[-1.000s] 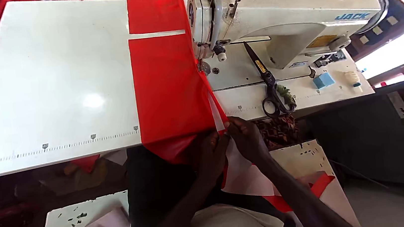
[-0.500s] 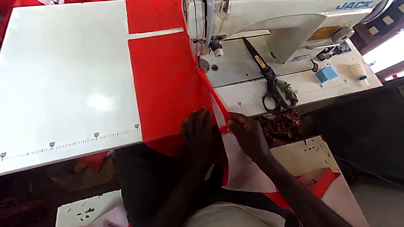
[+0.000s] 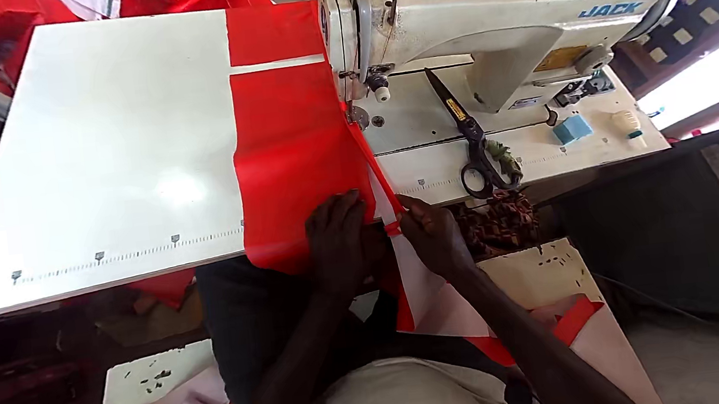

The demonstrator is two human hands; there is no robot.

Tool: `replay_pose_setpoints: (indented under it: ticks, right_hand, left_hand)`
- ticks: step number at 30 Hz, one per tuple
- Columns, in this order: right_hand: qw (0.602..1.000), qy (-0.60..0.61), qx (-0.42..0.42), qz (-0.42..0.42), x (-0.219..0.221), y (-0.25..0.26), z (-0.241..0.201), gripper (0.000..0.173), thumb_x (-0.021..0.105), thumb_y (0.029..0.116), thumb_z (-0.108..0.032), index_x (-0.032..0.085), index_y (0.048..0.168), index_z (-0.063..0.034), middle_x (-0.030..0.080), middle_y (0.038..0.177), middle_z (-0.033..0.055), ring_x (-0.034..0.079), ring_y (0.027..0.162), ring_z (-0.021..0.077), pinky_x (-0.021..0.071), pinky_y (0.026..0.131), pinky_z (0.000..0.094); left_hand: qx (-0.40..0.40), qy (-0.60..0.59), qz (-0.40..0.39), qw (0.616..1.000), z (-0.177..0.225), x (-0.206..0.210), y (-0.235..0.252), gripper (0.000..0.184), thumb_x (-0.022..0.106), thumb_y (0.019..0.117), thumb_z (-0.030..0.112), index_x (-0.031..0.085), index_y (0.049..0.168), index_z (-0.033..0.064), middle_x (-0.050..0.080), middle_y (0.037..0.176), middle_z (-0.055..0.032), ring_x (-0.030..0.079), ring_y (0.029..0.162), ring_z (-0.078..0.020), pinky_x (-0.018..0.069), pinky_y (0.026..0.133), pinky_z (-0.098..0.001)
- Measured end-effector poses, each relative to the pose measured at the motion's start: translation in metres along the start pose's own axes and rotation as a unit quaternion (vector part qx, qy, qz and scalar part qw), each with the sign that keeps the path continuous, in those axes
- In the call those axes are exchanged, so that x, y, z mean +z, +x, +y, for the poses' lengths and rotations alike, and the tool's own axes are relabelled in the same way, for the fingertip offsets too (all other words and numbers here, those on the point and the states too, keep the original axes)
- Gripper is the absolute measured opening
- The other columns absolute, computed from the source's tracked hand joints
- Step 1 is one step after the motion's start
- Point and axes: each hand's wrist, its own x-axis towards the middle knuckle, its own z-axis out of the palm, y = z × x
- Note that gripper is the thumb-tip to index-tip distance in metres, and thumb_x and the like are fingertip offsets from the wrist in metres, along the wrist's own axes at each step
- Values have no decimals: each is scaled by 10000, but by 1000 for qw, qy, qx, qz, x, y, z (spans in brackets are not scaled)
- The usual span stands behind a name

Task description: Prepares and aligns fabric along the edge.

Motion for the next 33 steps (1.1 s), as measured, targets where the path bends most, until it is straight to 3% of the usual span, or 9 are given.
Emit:
replay_pose_setpoints:
  ticks: [4, 7, 12, 20, 22, 25, 28, 30, 33]
  right_hand:
    - [1000, 27, -5, 8, 15, 0, -10, 349, 559, 1031, -150, 643, 1364, -89, 569, 635, 20, 471, 471, 124, 447, 447, 322]
    - [998, 67, 3, 18, 27, -1, -17, 356, 561, 1028, -128, 632, 1373, -81, 583, 658, 33, 482, 484, 124, 456, 461, 318]
    - [994, 110, 11, 22, 31, -3, -13, 385, 566, 1024, -115, 597, 1405, -69, 620, 681, 35, 509, 499, 111, 475, 479, 301]
    - [993, 110, 22, -44, 19, 2, -18, 510, 586, 1011, -102, 499, 1513, -94, 548, 598, 27, 432, 441, 113, 417, 419, 293]
    - [993, 103, 24, -56, 18, 4, -18, 522, 604, 1001, -104, 502, 1513, -105, 567, 599, 19, 444, 439, 108, 426, 418, 291]
    - [997, 43, 9, -65, 18, 6, -17, 542, 612, 981, -120, 504, 1512, -108, 581, 618, 10, 474, 456, 113, 461, 443, 314]
    - [993, -91, -13, -70, 17, 8, -23, 521, 597, 975, -145, 549, 1493, -118, 594, 640, 32, 532, 509, 163, 503, 494, 382]
    - [982, -164, -24, -87, 15, 9, -28, 503, 585, 983, -148, 559, 1485, -133, 644, 697, 52, 611, 575, 203, 545, 542, 428]
    - [967, -230, -33, -106, 15, 10, -32, 480, 607, 973, -127, 583, 1452, -128, 688, 763, 87, 679, 646, 265, 570, 572, 479]
  left_hand:
    - [3, -28, -73, 997, -6, -34, 21, 232, 601, 938, 234, 762, 997, 78, 674, 1334, -60, 641, 1158, -309, 534, 919, -520]
    - [42, -18, -137, 990, -4, -48, 38, 225, 582, 938, 225, 751, 981, 83, 690, 1305, -43, 653, 1101, -284, 537, 891, -494]
    - [122, 9, -200, 972, -4, -47, 52, 195, 618, 952, 237, 740, 953, 85, 734, 1119, -46, 660, 1009, -283, 533, 848, -481]
    - [164, -21, -176, 970, -15, -38, 38, 176, 613, 939, 244, 741, 900, 129, 726, 1167, -5, 651, 1024, -245, 516, 825, -470]
    - [182, -45, -157, 970, -22, -34, 30, 207, 587, 968, 254, 760, 972, 140, 716, 1201, 9, 643, 1038, -224, 513, 829, -451]
    - [203, -82, -123, 968, -31, -30, 19, 227, 597, 977, 249, 783, 1059, 148, 714, 1248, 23, 641, 1068, -197, 512, 856, -424]
    - [217, -113, -130, 961, -37, -32, 15, 222, 624, 941, 287, 785, 1026, 160, 716, 1238, 25, 630, 1100, -190, 494, 891, -431]
    - [215, -145, -133, 957, -36, -35, 21, 245, 596, 950, 304, 787, 959, 150, 745, 1141, 21, 649, 1073, -172, 495, 929, -428]
    - [187, -166, -111, 962, -32, -35, 47, 350, 493, 976, 307, 730, 810, 111, 736, 877, -15, 680, 919, -179, 506, 863, -435]
